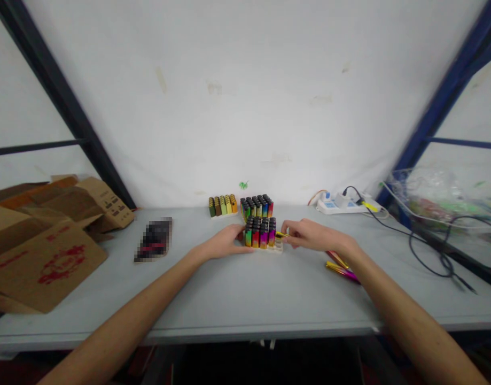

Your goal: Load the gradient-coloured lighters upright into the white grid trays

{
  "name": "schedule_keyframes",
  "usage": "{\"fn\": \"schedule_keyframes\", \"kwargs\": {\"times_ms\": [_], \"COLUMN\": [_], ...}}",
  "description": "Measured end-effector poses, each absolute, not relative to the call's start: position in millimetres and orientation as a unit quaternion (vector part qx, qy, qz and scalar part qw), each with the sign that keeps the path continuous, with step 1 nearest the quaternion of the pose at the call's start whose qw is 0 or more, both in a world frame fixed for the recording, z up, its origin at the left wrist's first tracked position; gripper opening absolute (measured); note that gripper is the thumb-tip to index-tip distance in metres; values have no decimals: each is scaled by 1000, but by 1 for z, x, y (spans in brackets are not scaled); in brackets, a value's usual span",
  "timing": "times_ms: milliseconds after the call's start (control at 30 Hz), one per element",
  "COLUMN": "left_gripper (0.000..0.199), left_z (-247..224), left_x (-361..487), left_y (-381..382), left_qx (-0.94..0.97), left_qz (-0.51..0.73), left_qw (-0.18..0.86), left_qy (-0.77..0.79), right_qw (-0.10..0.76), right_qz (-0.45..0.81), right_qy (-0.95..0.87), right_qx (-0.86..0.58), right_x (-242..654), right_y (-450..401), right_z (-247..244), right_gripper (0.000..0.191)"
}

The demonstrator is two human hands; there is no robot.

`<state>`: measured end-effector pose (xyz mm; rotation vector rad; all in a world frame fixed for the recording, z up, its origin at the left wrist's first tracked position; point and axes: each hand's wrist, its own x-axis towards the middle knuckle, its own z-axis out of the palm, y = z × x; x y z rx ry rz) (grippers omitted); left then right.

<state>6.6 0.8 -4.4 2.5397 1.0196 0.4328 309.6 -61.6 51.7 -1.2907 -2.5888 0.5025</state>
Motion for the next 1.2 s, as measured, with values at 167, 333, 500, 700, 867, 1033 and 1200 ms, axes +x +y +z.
{"fn": "schedule_keyframes", "kwargs": {"times_ms": [167, 333, 500, 700, 867, 1033, 1200], "left_gripper": [59, 60, 58, 59, 60, 59, 58], "left_z": [-5, -7, -7, -8, -7, -6, -6], "left_x": [6, 6, 6, 5, 6, 6, 6], "left_y": [2, 3, 3, 3, 2, 2, 2], "left_qx": [901, 899, 897, 895, 895, 900, 900], "left_qz": [157, 161, 174, 182, 174, 167, 159], "left_qw": [180, 188, 212, 212, 215, 195, 183], "left_qy": [362, 360, 347, 347, 349, 353, 363], "right_qw": [217, 290, 297, 280, 309, 348, 362], "right_qz": [120, 185, 214, 267, 346, 296, 222], "right_qy": [-868, -816, -820, -827, -795, -771, -753], "right_qx": [-429, -464, -441, -408, -391, -443, -502], "right_x": [309, 313, 309, 302, 296, 285, 274], "right_y": [-54, -48, -46, -50, -49, -46, -49], "right_z": [50, 46, 42, 48, 41, 26, 21], "right_gripper": [34, 34, 43, 58, 58, 60, 53]}}
